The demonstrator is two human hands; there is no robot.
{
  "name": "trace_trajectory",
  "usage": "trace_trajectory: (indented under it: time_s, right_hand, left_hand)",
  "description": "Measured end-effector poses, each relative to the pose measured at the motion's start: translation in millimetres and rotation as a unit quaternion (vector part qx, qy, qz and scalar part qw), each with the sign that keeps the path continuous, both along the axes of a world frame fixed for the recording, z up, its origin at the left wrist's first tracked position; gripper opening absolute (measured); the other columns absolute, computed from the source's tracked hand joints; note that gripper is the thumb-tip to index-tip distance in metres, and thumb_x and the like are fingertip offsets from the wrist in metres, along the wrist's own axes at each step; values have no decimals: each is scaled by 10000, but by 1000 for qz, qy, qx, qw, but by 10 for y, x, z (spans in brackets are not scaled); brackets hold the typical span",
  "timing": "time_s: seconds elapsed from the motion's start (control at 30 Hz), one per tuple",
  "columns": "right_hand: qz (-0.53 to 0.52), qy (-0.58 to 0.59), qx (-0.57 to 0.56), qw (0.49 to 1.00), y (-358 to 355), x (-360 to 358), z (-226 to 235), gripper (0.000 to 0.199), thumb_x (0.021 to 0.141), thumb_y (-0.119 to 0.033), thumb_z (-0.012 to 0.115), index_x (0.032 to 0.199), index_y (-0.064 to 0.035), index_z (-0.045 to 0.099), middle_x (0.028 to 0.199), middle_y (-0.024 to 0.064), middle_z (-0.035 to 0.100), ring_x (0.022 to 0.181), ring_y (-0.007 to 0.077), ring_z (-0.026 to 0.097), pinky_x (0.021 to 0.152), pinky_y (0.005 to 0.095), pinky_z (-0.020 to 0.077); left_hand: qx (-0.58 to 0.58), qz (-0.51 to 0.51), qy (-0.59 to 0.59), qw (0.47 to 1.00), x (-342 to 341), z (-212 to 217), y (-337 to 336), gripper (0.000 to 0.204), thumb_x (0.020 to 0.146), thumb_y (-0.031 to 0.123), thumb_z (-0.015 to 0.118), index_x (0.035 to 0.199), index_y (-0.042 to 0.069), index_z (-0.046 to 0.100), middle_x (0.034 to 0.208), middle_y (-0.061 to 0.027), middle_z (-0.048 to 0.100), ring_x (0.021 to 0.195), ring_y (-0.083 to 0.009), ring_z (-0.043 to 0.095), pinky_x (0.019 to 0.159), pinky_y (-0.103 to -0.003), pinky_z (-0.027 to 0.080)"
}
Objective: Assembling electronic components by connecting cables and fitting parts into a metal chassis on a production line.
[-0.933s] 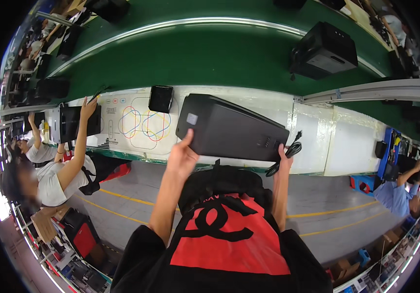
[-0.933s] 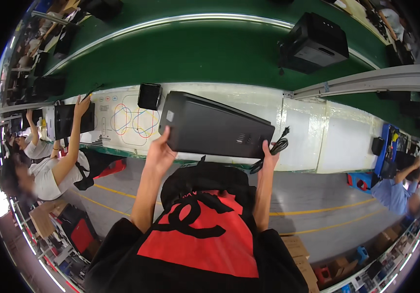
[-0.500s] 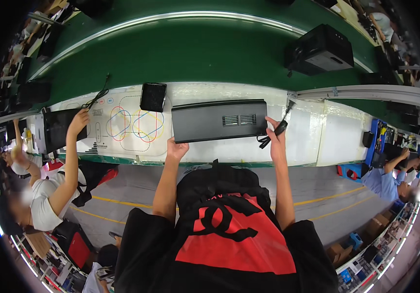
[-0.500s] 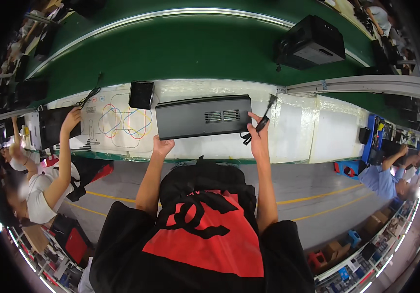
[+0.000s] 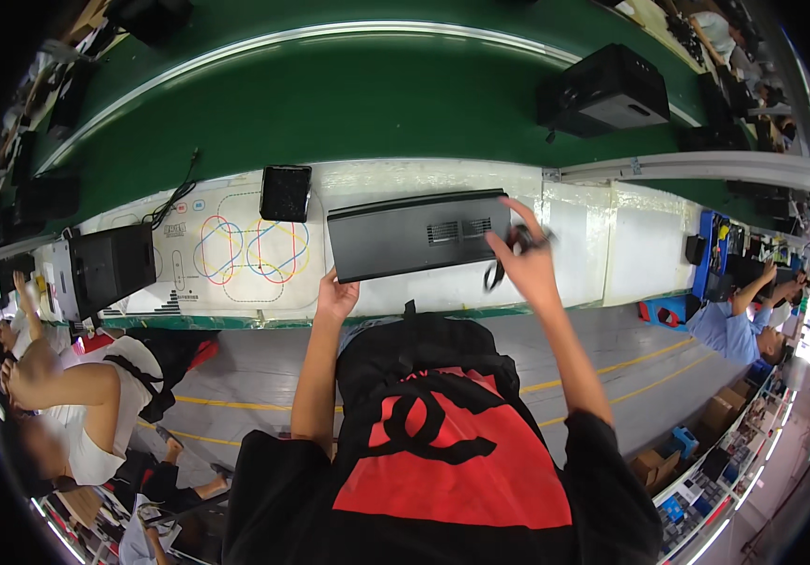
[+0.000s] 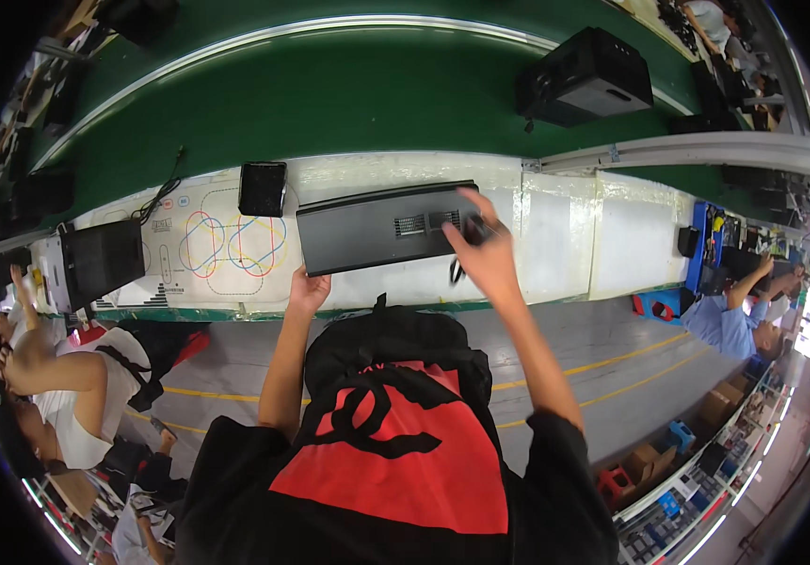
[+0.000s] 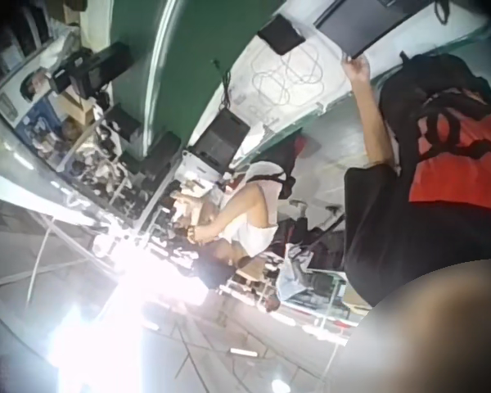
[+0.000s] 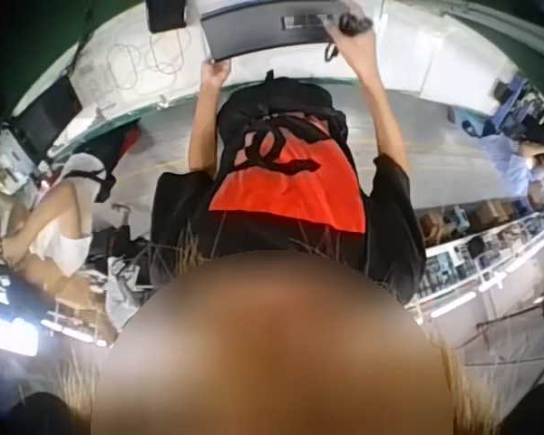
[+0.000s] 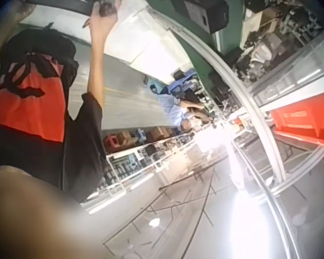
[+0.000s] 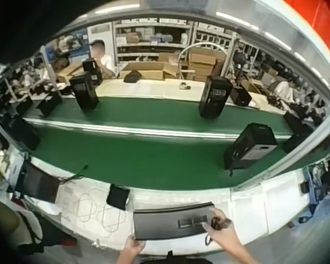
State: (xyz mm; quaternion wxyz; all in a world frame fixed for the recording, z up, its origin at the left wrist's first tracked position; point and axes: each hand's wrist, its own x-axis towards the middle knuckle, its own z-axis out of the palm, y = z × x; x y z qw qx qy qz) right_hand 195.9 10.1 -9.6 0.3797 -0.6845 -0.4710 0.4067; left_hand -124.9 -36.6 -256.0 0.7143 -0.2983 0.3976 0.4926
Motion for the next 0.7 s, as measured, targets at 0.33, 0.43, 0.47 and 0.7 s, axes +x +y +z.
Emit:
trace_trajectory:
  time_s: [0.33,0.43,0.47,0.7]
  right_hand:
    - [486,43,-300,819,1415,74,-283,456,692,-35,744,1021,25,433,851,88,600,867,202,649,761,320,515]
    - [419,-197,-229,856,1536,-207,-232,493,682,-3,721,1049,52,397,815,156,610,821,282,669,662,371,552]
    - [347,-301,-191,868,1555,-277,-225,530,689,-11,716,1084,65,371,798,197,613,794,323,675,634,424,558]
    - [144,-421,-135,885,1738,99,-1210,684,687,-259,774,1166,40,387,927,238,650,784,338,678,660,396,568]
  left_hand:
    - [50,31,-23,998,15,-132,-85,161,927,88,527,987,-51,580,977,-131,673,912,-228,665,820,-319,566]
    - [29,47,-9,998,0,-116,-128,169,934,101,523,993,-45,582,983,-127,674,915,-227,666,826,-319,566]
    - [32,52,-11,998,-14,-110,-147,173,937,106,518,994,-44,583,983,-125,674,918,-228,665,827,-320,565]
    - [49,5,10,999,106,-54,41,189,947,127,496,984,-36,584,981,-118,674,915,-230,661,824,-334,561]
